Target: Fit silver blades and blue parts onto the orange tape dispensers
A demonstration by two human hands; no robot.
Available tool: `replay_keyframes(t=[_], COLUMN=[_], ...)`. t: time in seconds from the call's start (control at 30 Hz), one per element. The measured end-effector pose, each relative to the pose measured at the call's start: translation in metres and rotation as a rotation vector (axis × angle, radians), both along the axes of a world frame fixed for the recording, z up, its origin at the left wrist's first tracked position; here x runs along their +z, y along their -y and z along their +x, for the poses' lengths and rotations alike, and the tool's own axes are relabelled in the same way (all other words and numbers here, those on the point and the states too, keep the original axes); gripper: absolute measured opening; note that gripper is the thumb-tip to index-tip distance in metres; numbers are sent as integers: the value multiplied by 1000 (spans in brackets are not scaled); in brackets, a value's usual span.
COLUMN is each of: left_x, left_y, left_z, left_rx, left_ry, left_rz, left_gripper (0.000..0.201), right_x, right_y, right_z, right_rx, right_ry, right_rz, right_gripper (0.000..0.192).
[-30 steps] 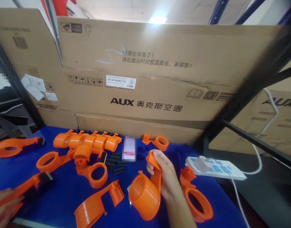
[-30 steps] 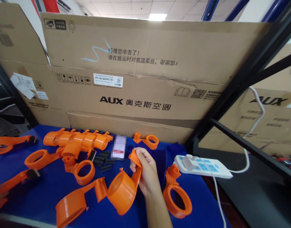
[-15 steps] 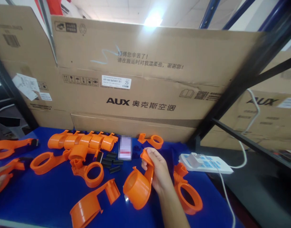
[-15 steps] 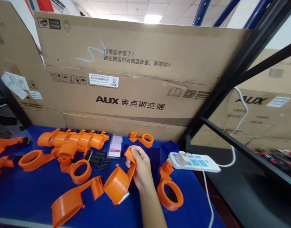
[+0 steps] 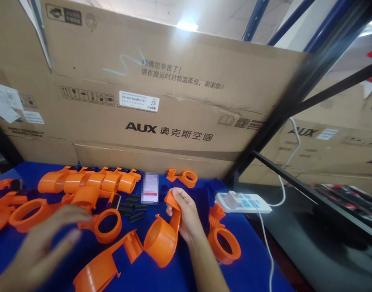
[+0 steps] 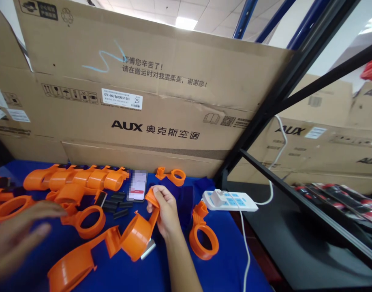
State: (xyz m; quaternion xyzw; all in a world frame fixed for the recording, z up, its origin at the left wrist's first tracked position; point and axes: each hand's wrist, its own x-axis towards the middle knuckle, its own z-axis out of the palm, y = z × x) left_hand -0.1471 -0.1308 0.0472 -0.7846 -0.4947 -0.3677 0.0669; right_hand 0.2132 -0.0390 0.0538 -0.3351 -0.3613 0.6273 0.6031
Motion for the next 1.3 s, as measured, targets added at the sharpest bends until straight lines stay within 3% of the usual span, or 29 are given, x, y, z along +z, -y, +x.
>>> replay_keyframes(t=[0.07, 0.13, 0.2, 0.37, 0.6, 0.8, 0.9, 0.97, 1.1, 1.17, 1.3], left_x=[-6, -12, -16, -11, 30, 42, 40, 38, 34, 31, 27], left_y=[3, 11, 16, 1, -54, -77, -78, -83, -98, -103, -106], left_z=[39, 73, 92, 98, 131, 163, 169, 169, 165, 164, 160], left_rx=[-221, -237, -238, -261, -292, -571, -693, -681, -508, -480, -465], left_ry=[-160, -194, -150, 99, 584, 793, 1006, 1114, 1147, 1093, 1053], left_rz=[32, 37, -61, -323, -665, -1189, -1366, -1369, -1034, -973, -954], left_gripper=[45, 37, 28, 25, 41, 47, 49, 52, 44, 41, 42], right_x=[-1, -1, -1, -4, -5, 4, 4, 0, -9, -13, -13], right_y=[-1, -2, -4, -7, -3, 4, 3, 0, -3, -4, -4], right_z=[1, 3, 6, 5, -6, -6, -4, -4, -5, -5, -5], right_rx=[-11, -29, -41, -28, -18, -107, -160, -194, -215, -240, -299], right_ry=[-3, -12, -21, -39, -150, -281, -157, 4, 398, 546, 579], right_rz=[-4, -9, -15, -2, 94, 202, 257, 303, 301, 269, 276], right_gripper=[26, 26, 26, 23, 25, 19, 20, 29, 40, 40, 38])
